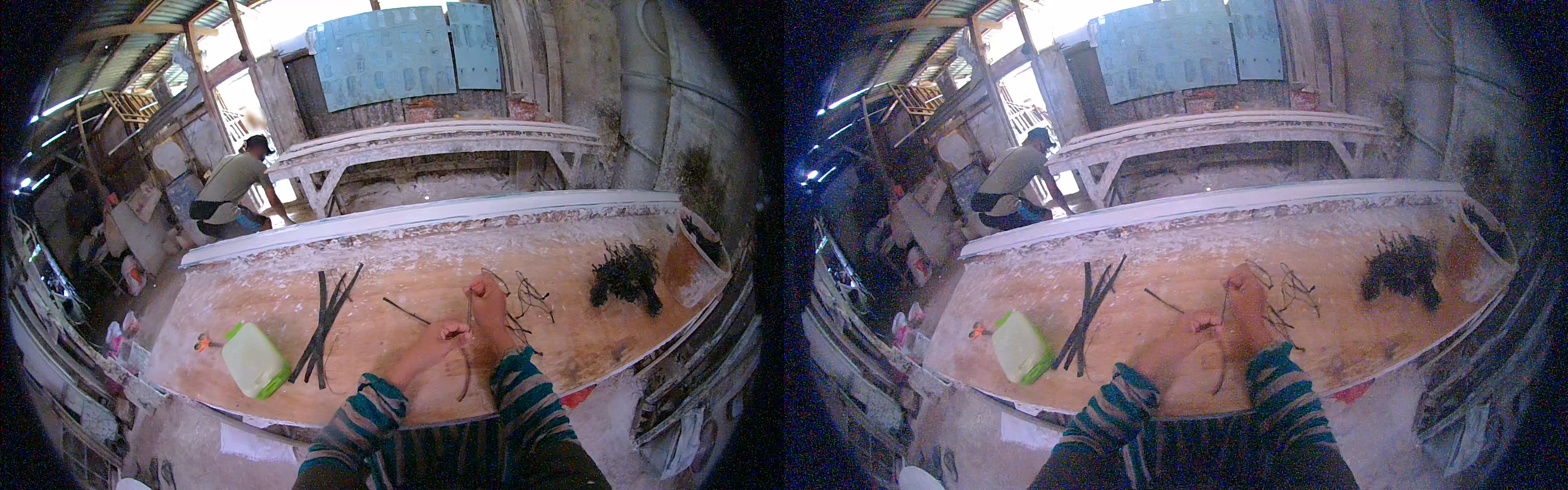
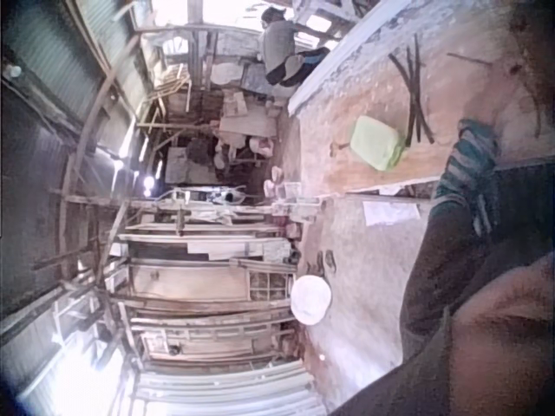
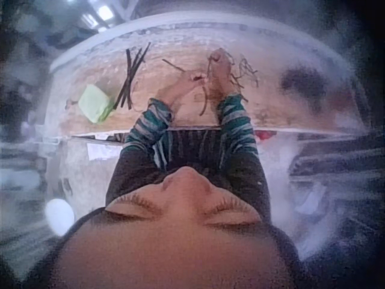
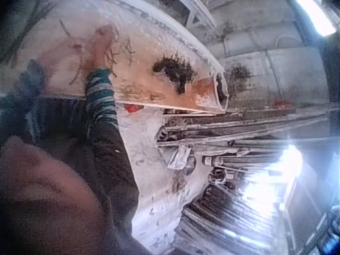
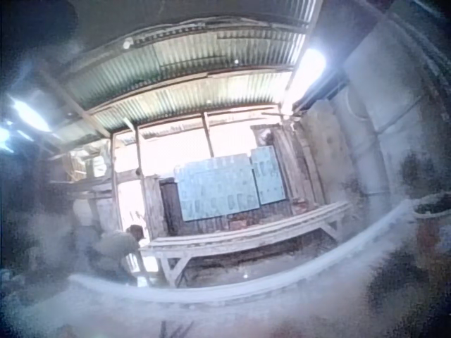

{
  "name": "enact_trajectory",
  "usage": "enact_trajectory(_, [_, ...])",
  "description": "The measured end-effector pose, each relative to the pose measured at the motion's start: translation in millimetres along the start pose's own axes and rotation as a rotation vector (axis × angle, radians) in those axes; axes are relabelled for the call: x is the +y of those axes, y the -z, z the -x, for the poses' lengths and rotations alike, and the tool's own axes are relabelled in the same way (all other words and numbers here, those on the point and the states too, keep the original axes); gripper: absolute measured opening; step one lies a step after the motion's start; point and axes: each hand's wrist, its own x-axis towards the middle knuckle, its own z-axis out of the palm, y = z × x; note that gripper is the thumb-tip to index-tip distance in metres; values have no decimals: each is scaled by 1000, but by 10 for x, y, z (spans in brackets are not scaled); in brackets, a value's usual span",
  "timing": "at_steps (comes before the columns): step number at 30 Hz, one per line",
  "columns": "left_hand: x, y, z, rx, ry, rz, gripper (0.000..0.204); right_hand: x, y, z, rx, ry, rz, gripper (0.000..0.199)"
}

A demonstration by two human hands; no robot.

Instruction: The person ties thin black cords into loops by hand on a wooden workbench. They repeatedly pick up individual cords, form loops, and secure them with knots. A second person works at a separate bench in the background.

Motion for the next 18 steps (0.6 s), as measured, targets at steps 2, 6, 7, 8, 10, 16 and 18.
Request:
enact_trajectory(2, [40,-22,6,32,-18,-34,21,-105,30,4,-16,-24,50,12])
enact_trajectory(6, [73,10,9,10,113,106,19,-305,30,10,4,-28,64,15])
enact_trajectory(7, [99,-5,9,14,145,150,20,-233,5,-11,25,15,71,15])
enact_trajectory(8, [125,-8,20,20,177,197,21,-220,0,-14,42,57,79,15])
enact_trajectory(10, [-10,199,-17,111,79,179,15,-194,0,-67,46,56,98,11])
enact_trajectory(16, [130,574,-28,590,142,11,8,-48,10,-42,-62,82,-61,6])
enact_trajectory(18, [0,733,-12,704,79,-32,10,-78,-19,-9,-213,40,-259,6])
